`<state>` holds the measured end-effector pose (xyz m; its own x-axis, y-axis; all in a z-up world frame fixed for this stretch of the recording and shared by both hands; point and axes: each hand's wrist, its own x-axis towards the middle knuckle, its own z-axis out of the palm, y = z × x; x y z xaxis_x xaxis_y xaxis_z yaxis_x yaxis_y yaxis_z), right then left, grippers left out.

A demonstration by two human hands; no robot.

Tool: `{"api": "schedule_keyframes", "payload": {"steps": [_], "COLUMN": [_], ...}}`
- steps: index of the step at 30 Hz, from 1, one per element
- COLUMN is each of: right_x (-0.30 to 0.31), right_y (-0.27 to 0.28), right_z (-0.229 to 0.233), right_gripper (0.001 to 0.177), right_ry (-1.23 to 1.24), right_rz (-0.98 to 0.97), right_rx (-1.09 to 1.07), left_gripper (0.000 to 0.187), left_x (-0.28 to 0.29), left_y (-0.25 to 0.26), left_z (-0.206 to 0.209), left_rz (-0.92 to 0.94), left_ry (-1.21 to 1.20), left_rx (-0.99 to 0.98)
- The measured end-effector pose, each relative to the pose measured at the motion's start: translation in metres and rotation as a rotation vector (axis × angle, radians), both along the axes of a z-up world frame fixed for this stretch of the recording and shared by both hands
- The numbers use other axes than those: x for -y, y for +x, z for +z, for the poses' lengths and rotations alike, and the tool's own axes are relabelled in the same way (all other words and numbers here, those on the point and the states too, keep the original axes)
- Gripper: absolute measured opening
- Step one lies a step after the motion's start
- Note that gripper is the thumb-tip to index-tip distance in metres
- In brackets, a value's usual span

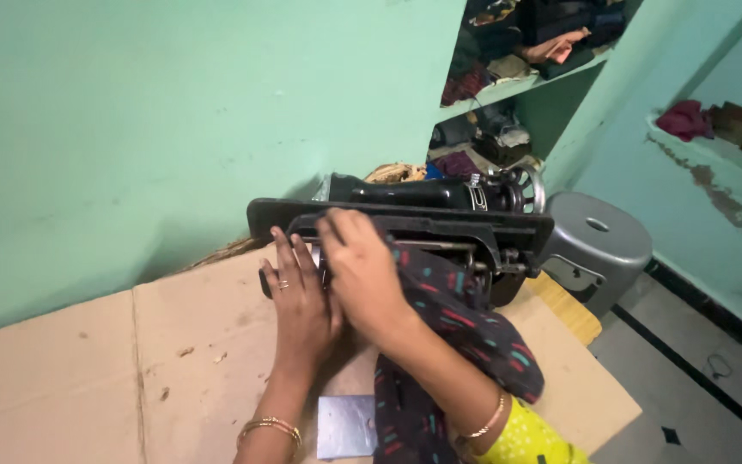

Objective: The person disassembles and wipes parts of a sewing machine, including the hand wheel and internal components, before reassembling the machine and threading a piece of dark fabric through it.

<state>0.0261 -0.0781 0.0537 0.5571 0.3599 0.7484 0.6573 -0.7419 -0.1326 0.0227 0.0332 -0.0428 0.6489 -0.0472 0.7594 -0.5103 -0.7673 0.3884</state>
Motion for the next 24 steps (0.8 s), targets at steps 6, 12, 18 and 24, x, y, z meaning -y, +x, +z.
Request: {"api": "schedule_keyframes", "payload": {"steps": [6, 12, 18, 24], "right_x": [0.0, 0.041, 0.007, -0.01], "right_y": [0.002, -0.025, -0.004, 0.008], "right_z": [0.013, 0.015, 0.012, 0.013], "right_gripper": [0.046, 0.052, 0.046, 0.04], "right_ry": [0.027, -0.055, -0.028, 0.002], "right_rz": [0.177, -0.034, 0.076, 0.244], "right_rx": [-0.088, -0.03, -0.077, -0.114], "left_gripper": [0.089, 0.09, 0.086, 0.089], "left_x": [0.0, -0.003, -0.001, 0.0], "left_y": [-0.002, 0.001, -0.005, -0.001], "left_z": [-0.002, -0.005, 0.001, 0.002], "left_rz": [0.0, 0.012, -0.053, -0.071], "left_ry": [0.017, 0.033, -0.041, -0.09], "left_rx": [-0.032, 0.001, 0.022, 0.014]}}
